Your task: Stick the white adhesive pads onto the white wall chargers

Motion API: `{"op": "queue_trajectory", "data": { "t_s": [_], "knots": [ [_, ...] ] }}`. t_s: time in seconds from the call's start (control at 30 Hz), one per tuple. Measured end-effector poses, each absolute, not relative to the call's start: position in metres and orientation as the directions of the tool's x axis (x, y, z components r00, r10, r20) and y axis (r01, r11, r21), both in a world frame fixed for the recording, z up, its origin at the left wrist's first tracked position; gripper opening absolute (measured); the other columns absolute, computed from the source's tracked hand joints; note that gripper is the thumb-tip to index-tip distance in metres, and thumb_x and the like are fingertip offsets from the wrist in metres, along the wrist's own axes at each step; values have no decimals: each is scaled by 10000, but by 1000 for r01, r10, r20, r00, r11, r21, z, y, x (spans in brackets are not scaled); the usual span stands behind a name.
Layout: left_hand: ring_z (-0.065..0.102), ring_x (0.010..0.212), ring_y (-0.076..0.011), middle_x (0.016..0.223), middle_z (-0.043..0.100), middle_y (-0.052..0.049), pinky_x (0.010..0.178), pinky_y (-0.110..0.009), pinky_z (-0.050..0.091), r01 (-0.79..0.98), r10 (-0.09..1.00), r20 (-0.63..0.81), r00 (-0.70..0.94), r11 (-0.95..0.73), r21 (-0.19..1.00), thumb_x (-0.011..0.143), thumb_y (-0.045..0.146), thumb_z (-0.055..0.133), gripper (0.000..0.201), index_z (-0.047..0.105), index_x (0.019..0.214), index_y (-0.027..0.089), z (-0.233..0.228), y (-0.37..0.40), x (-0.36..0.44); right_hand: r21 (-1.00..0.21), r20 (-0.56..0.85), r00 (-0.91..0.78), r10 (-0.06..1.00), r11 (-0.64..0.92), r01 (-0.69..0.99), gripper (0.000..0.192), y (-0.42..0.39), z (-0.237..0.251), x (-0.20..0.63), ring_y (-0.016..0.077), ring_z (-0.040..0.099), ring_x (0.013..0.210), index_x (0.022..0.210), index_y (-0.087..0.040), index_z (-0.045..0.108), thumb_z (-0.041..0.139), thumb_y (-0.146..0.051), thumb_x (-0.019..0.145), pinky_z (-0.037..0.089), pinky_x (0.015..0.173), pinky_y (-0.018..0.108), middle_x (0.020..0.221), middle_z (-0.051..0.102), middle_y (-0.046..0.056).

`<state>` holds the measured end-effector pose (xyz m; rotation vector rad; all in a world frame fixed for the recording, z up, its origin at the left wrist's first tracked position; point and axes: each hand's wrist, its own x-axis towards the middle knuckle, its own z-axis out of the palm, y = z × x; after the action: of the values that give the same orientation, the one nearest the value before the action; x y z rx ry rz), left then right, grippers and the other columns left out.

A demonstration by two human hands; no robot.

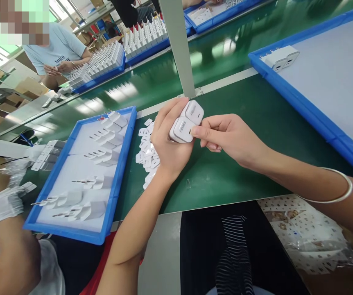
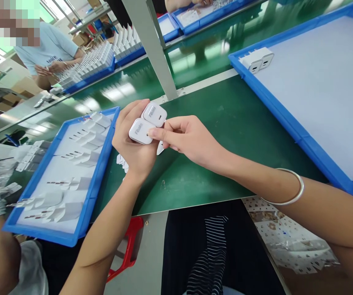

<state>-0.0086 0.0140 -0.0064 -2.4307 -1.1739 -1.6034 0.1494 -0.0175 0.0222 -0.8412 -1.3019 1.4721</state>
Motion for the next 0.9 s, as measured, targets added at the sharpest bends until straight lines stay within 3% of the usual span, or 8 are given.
{"op": "queue_trajectory", "data": {
  "t_s": [0.23, 0.4, 0.57, 0.73, 0.9],
  "knots": [
    [673, 1128, -219, 1209, 705, -59, 963, -419, 574, 522, 500, 846, 185, -779, 347, 940, 338, 608, 268, 631, 1190, 244, -5, 11, -6, -987, 59, -254, 965, 19, -159, 520, -15, 20, 152, 72, 410, 420, 495, -167, 643, 776, -580, 782, 276, 444, 255, 418, 507, -11],
    [697, 1074, -207, 1165, 722, -88, 925, -380, 597, 487, 487, 850, 198, -802, 346, 909, 291, 634, 267, 650, 1156, 190, -6, 17, -6, -990, 10, -342, 940, -38, -133, 498, -11, 16, 152, 73, 426, 422, 554, -153, 673, 765, -585, 784, 294, 440, 243, 463, 562, 2],
    [665, 1156, -210, 1235, 688, -113, 980, -385, 608, 526, 572, 765, 296, -766, 370, 892, 231, 599, 313, 626, 1193, 152, -19, 28, -5, -998, -48, -344, 938, -59, -22, 483, -5, 4, 150, 74, 425, 442, 492, -146, 613, 929, -503, 574, 311, 457, 239, 461, 547, -2],
    [680, 1160, -203, 1220, 709, -49, 1020, -329, 613, 715, 664, 678, 315, -636, 291, 895, 164, 588, 285, 660, 1160, 242, -33, 35, -3, -964, -136, -454, 881, -224, -145, 552, 1, -3, 151, 101, 462, 482, 584, -117, 698, 815, -649, 676, 331, 441, 248, 531, 565, 45],
    [705, 1145, -181, 1203, 722, -2, 977, -188, 609, 735, 626, 711, 320, -638, 231, 867, 162, 611, 305, 655, 1149, 271, -21, 4, -9, -981, -137, -439, 888, -185, -67, 552, -16, -2, 145, 106, 468, 463, 529, -127, 713, 796, -640, 714, 332, 416, 261, 510, 574, 85]
  ]
}}
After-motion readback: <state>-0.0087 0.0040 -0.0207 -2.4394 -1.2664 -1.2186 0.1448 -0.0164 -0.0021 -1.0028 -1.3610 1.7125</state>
